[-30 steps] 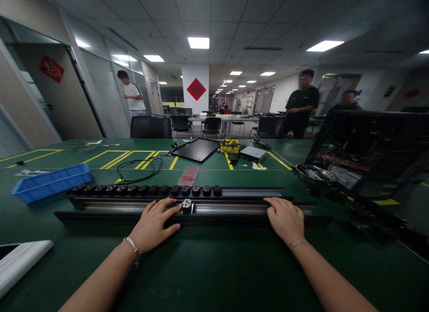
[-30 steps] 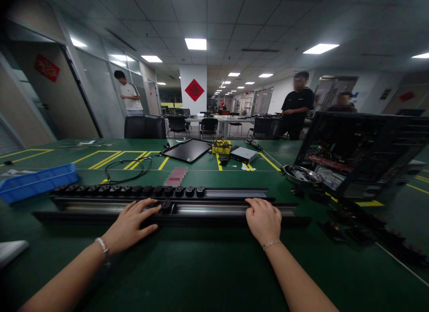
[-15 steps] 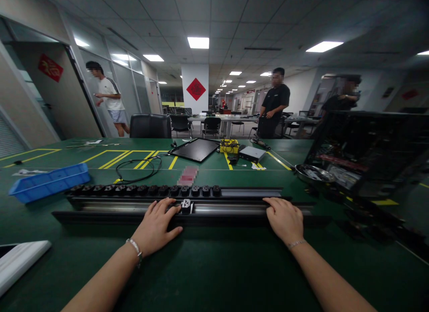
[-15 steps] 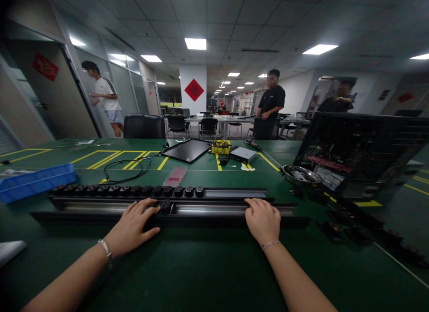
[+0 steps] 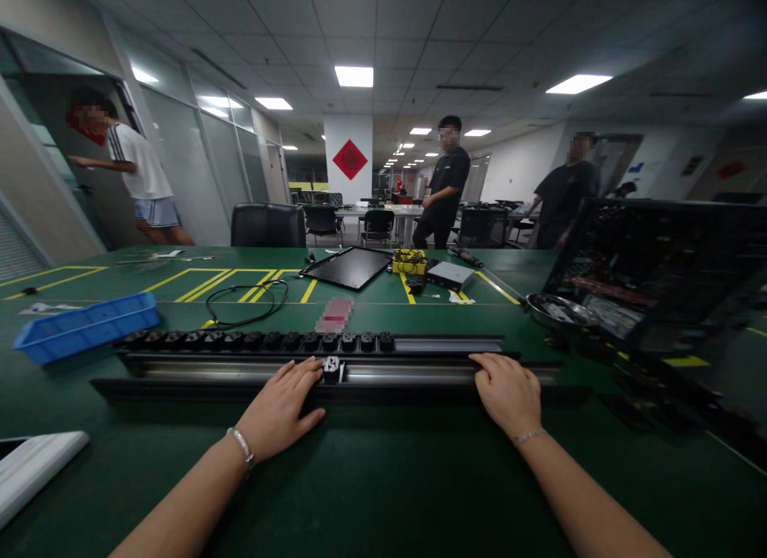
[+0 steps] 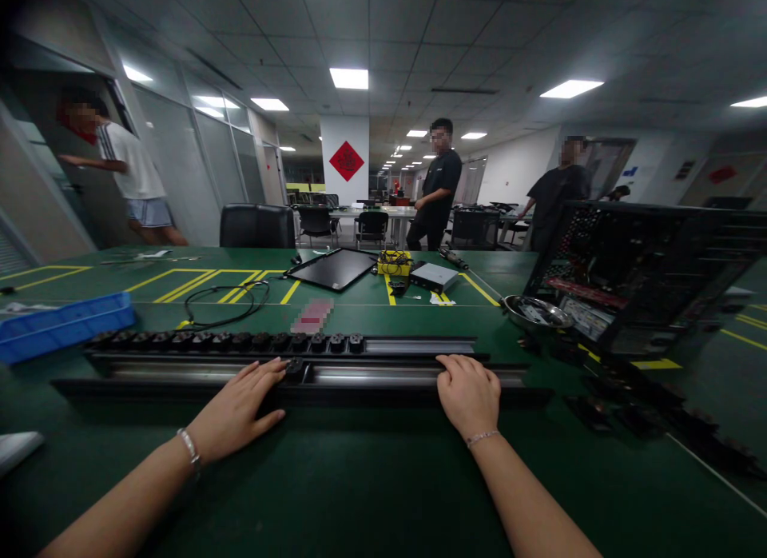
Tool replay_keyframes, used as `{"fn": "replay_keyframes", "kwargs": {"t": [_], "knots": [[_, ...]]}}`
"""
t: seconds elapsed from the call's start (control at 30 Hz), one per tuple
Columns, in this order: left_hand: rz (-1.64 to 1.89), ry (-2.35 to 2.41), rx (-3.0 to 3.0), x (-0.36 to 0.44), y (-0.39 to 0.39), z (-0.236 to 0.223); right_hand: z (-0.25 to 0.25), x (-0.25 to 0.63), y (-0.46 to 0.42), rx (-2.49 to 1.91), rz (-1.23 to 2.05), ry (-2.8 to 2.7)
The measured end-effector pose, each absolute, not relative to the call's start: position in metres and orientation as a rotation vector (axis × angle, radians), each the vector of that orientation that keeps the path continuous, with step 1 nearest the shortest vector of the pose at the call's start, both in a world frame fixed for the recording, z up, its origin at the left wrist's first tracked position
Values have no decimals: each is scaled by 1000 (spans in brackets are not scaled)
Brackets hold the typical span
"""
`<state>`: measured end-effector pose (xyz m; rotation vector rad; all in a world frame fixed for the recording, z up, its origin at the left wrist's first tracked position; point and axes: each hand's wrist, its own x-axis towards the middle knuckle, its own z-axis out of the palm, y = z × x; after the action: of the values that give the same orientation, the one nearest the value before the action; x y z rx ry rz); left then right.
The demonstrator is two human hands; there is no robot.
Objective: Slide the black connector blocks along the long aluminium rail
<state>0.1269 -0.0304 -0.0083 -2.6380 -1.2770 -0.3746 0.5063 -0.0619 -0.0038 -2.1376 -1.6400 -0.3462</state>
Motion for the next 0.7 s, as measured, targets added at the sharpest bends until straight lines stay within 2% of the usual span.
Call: {"fn": "replay_keyframes", "kwargs": {"t": [0.7], "knots": [[-390,-1348,-2658,132,-34,-4,-5,507,-61,-2117,-384,-1644]]}}
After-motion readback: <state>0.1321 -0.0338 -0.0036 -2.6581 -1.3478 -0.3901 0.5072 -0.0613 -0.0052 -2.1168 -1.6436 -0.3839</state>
